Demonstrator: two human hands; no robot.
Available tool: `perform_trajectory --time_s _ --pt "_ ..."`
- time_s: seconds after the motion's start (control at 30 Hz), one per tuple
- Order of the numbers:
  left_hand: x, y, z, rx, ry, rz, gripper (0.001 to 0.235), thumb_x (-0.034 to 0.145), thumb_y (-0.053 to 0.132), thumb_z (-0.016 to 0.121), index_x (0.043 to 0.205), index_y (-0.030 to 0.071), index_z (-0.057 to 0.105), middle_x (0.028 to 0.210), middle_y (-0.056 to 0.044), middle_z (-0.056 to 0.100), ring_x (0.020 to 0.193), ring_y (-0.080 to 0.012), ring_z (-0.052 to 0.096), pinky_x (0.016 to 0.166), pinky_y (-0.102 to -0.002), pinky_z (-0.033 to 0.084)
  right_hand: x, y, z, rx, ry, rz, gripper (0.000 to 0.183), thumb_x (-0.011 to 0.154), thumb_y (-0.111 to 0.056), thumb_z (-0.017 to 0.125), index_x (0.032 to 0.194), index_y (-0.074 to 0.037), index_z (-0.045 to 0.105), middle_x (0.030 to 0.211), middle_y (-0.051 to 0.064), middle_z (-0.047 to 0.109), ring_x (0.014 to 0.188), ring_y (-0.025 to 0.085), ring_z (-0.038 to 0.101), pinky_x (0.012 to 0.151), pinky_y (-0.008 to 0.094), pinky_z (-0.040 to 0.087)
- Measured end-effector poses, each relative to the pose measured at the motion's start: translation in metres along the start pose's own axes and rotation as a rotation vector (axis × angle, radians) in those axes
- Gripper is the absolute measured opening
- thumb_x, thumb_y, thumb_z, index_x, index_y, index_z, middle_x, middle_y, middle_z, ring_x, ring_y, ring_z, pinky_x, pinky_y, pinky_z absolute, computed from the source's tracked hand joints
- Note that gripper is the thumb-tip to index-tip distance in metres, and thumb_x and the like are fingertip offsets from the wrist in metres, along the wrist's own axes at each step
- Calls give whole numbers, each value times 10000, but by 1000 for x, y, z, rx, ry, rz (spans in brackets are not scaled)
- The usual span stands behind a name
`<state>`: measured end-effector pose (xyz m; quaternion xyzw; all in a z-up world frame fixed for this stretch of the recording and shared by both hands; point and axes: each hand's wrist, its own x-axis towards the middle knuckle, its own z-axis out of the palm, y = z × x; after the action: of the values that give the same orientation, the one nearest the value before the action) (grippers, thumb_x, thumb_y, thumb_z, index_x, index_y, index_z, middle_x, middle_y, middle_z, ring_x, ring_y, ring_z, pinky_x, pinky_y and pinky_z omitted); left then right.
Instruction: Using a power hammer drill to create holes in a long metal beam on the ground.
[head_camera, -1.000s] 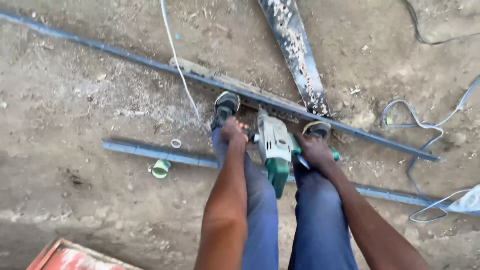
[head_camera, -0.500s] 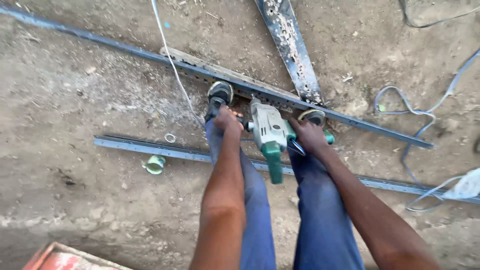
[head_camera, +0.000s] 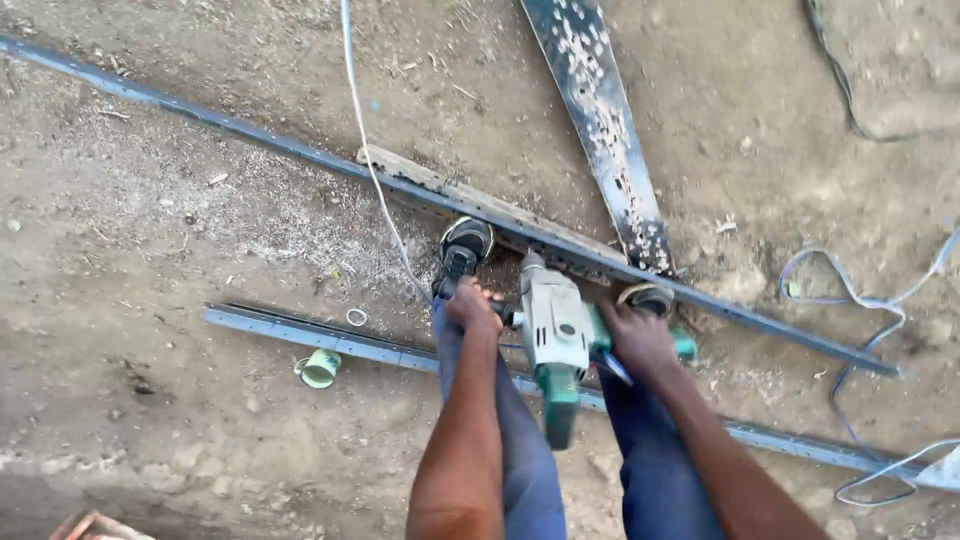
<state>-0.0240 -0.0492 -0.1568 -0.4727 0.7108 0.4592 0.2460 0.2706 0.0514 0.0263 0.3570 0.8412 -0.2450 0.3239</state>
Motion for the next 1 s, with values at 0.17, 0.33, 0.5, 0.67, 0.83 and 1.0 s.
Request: perform_trajectory --time_s 0.17,0.33,0.5,0.67,0.83,1.0 --pt "-78 -5 -53 39 34 -29 184 763 162 744 853 43 636 696 -92 536 522 -230 541 330 -414 441 -29 -19 -5 221 -33 -16 735 739 -156 668 1457 -176 511 1166 177 678 961 455 734 755 574 618" --pt "-104 -8 -68 128 15 27 278 821 198 721 966 -17 620 824 -157 557 659 -275 572 458 -502 420 -51 -15 -11 254 -153 62 775 797 -206 702 1526 -236 442 1285 160 684 1010 505 719 953 676 514" --pt "-136 -8 -93 23 -130 -65 616 956 331 755 1387 72 399 1322 -267 614 1081 -413 660 773 -575 559 -92 -16 -43 173 -42 -40 731 785 -65 671 1486 -181 502 1233 204 697 1070 474 711 981 608 521" --pt "-266 95 -111 73 -47 -48 327 945 182 652 1174 -14 526 803 -63 519 509 -150 540 373 -345 483 -114 -19 -43 401 -94 -94 799 773 -216 673 1533 -230 427 1367 245 573 1036 598 660 944 670 509" --pt "-206 86 -108 72 -107 -75 312 871 76 641 1135 34 481 688 -46 526 452 -153 533 339 -342 439 -107 -45 -57 362 -119 -17 808 775 -291 665 1541 -334 410 1333 189 612 1039 544 680 925 638 535" --pt "-162 102 -99 78 -113 -168 341 959 177 653 1223 44 483 804 -50 522 528 -166 576 393 -345 550 -69 -79 -38 363 -112 -74 853 727 -158 608 1555 -222 412 1322 240 620 1059 565 664 859 648 552"
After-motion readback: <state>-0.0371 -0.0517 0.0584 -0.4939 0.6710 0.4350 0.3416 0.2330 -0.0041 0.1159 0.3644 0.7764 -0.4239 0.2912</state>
